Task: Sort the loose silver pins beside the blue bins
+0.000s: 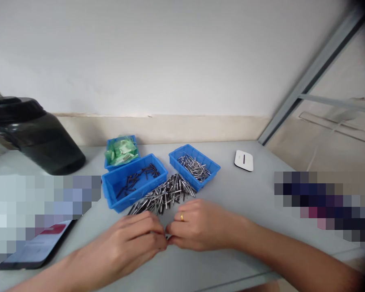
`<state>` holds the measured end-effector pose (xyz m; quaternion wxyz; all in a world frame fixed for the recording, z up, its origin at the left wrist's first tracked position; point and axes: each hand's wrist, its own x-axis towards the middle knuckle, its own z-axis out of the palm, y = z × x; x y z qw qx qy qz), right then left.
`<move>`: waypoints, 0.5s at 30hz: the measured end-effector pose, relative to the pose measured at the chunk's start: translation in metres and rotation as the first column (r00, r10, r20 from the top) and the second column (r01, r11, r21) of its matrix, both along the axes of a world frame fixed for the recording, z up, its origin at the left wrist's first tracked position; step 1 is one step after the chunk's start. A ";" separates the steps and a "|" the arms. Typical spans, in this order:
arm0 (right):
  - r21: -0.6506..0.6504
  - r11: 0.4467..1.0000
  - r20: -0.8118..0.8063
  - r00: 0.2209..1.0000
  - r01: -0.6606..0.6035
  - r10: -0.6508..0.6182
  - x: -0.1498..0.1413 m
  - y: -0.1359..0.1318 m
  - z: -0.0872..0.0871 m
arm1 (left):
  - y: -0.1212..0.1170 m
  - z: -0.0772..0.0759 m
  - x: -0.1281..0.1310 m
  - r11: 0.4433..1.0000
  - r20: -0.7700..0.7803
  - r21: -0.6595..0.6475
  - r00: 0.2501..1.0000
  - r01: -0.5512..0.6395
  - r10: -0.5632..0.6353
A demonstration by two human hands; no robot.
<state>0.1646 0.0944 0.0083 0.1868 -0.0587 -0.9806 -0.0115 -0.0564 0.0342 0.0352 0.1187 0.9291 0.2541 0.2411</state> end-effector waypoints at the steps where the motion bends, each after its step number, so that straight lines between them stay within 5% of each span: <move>1: 0.004 1.000 -0.002 1.000 0.006 -0.006 0.001 0.001 0.001 | 0.001 0.000 -0.001 1.000 0.006 -0.014 1.000 -0.001 0.001; 15: 0.044 0.999 -0.009 1.000 0.022 -0.022 0.005 0.006 0.006 | 0.008 -0.008 -0.008 0.979 -0.028 0.137 0.987 -0.153 0.158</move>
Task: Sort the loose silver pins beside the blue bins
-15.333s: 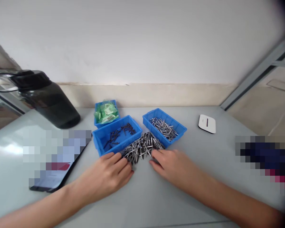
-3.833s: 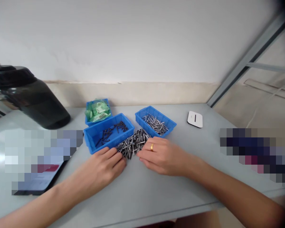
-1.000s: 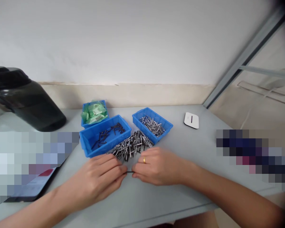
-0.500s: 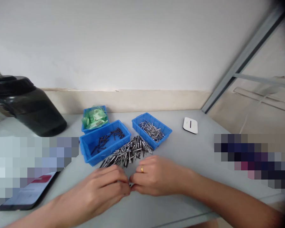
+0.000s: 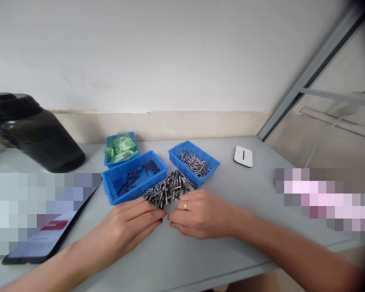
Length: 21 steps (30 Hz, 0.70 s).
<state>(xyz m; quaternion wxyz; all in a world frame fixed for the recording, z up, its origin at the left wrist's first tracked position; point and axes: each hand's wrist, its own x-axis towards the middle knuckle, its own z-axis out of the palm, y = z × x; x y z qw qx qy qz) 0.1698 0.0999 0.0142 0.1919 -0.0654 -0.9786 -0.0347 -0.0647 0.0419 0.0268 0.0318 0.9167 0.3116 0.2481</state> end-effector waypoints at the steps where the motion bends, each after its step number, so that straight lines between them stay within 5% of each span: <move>1: -0.005 1.000 0.002 1.000 0.002 -0.002 0.000 0.000 0.000 | 0.000 -0.001 0.000 1.000 -0.012 -0.006 1.000 -0.021 0.021; 21: -0.020 1.000 -0.093 0.995 -0.024 0.022 -0.005 -0.008 -0.003 | -0.002 -0.015 -0.001 0.992 0.032 -0.051 0.993 -0.116 0.118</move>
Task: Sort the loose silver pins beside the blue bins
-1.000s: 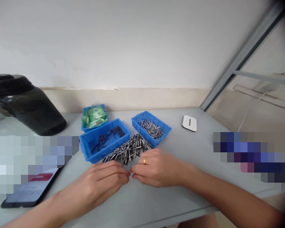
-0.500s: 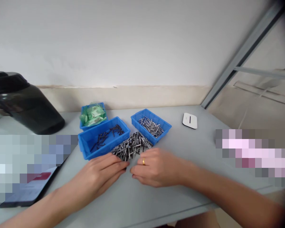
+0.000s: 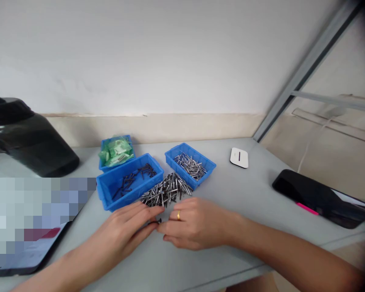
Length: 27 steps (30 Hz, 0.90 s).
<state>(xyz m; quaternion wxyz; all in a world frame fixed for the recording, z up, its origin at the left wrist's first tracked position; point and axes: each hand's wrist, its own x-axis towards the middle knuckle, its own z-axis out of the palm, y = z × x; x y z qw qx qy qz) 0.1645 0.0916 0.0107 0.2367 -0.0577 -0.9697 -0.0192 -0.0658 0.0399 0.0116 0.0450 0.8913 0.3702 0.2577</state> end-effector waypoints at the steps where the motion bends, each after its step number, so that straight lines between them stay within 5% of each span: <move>1: -0.002 1.000 -0.002 1.000 0.004 -0.004 0.000 0.000 0.000 | 0.000 0.000 0.000 1.000 0.001 -0.005 1.000 0.008 -0.008; 7: 0.038 0.999 -0.033 0.999 0.031 -0.030 -0.001 0.000 0.001 | -0.003 0.005 0.004 0.998 0.022 -0.017 0.998 0.066 -0.066; 14: 0.021 1.000 -0.033 0.999 0.002 -0.001 -0.001 0.000 0.003 | -0.004 0.005 0.010 0.933 0.357 -0.341 0.934 0.115 0.016; 22: -0.010 1.000 -0.161 0.987 0.008 -0.010 -0.003 0.000 0.002 | 0.005 -0.001 0.011 0.621 0.540 -0.726 0.804 0.294 0.250; 27: 0.006 1.000 -0.236 0.972 0.001 0.001 -0.006 0.000 0.000 | 0.006 -0.001 0.014 0.408 0.482 -0.857 0.773 0.316 0.413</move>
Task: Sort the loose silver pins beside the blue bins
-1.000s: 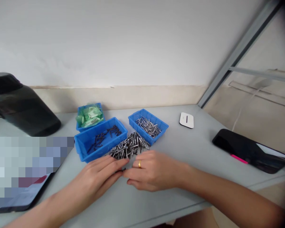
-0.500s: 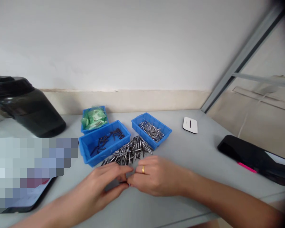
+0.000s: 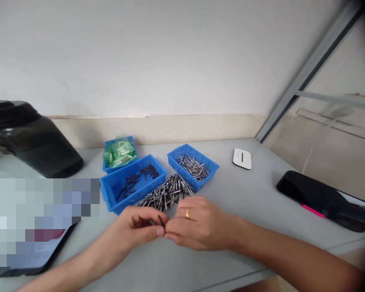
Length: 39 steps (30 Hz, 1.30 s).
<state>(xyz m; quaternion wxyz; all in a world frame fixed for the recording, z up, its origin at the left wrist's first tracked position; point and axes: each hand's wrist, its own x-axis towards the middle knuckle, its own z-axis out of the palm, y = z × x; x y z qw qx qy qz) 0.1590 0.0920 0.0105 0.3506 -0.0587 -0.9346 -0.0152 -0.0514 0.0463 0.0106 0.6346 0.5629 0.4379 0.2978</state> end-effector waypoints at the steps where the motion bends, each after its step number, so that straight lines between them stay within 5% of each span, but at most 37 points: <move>1: 0.007 1.000 0.003 1.000 -0.001 0.001 0.000 0.000 0.000 | 0.000 0.000 0.000 1.000 -0.015 -0.008 1.000 0.016 -0.016; 10: -0.001 0.998 -0.092 0.994 -0.066 0.066 0.001 0.002 0.003 | -0.012 0.013 -0.002 0.926 -0.380 0.309 0.920 0.219 -0.091; 15: -0.021 0.998 0.129 0.989 -0.065 0.067 0.006 0.001 0.006 | -0.019 0.011 -0.001 0.851 -0.568 0.363 0.814 0.378 -0.119; 31: -0.007 1.000 0.198 0.980 -0.024 0.025 0.006 0.002 0.006 | -0.015 0.019 -0.002 0.852 -0.604 0.393 0.796 0.346 -0.045; 39: 0.030 0.999 0.176 0.984 0.030 -0.035 0.010 0.005 0.007 | -0.013 0.022 -0.010 0.682 -0.502 0.681 0.849 0.267 0.168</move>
